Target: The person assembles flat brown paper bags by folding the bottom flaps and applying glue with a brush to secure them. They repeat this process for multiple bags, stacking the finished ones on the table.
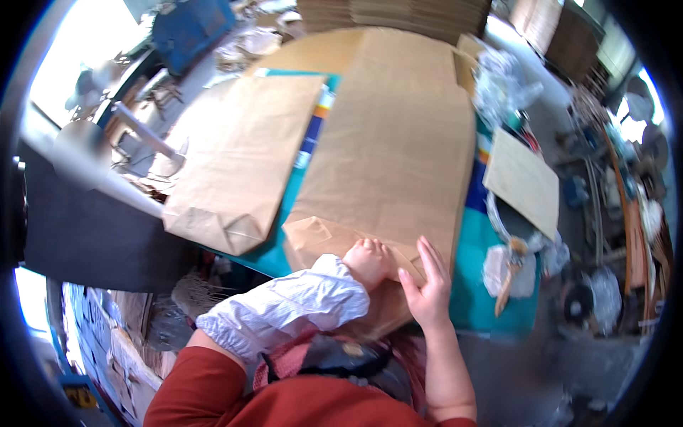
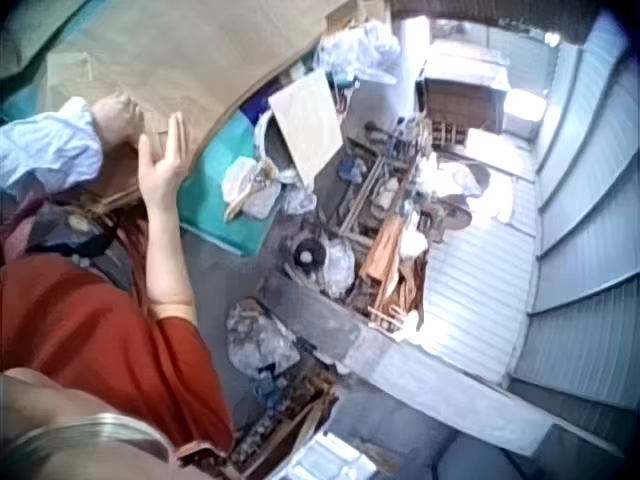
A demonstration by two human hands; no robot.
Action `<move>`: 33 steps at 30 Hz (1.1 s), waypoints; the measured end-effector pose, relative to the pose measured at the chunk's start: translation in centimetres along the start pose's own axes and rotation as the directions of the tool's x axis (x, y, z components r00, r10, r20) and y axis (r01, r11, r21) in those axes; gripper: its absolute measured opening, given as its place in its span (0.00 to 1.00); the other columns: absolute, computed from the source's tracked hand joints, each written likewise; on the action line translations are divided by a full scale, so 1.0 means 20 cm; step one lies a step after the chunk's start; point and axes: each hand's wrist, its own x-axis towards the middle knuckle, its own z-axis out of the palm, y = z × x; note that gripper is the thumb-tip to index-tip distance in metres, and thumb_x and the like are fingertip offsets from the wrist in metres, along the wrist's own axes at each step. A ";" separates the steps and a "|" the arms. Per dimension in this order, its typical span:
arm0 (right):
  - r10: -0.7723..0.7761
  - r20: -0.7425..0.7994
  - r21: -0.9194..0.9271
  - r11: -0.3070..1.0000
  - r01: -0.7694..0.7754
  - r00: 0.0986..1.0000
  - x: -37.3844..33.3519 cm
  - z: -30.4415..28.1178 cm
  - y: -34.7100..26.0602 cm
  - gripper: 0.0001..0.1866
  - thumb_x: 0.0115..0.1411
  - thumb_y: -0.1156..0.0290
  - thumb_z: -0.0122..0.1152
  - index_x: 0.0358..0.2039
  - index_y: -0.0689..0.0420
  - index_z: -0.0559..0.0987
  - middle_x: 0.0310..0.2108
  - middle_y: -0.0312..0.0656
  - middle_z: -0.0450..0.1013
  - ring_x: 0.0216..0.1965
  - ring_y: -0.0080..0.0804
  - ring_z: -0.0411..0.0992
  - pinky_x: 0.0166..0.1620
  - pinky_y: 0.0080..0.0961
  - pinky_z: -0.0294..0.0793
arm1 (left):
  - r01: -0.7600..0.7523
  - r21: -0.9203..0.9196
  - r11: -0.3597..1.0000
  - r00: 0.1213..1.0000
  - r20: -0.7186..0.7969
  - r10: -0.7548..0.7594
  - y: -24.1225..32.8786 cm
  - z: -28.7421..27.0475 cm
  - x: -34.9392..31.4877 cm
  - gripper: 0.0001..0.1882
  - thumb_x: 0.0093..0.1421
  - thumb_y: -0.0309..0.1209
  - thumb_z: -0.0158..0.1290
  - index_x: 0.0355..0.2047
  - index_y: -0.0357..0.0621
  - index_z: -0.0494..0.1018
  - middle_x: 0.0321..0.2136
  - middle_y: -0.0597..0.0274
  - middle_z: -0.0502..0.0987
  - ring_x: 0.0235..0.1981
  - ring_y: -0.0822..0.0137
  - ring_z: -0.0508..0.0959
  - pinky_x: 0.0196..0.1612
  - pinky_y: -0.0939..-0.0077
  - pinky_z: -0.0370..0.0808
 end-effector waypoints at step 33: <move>0.120 0.134 -0.288 0.954 -0.077 0.984 0.07 0.03 0.32 0.21 0.53 0.72 0.65 0.48 0.62 0.75 0.46 0.49 0.71 0.49 0.47 0.69 0.53 0.35 0.70 | 0.049 -0.317 0.947 0.994 0.110 -0.014 -0.79 -0.38 -0.51 0.25 0.51 0.19 0.51 0.52 0.39 0.68 0.47 0.50 0.72 0.50 0.51 0.71 0.49 0.63 0.71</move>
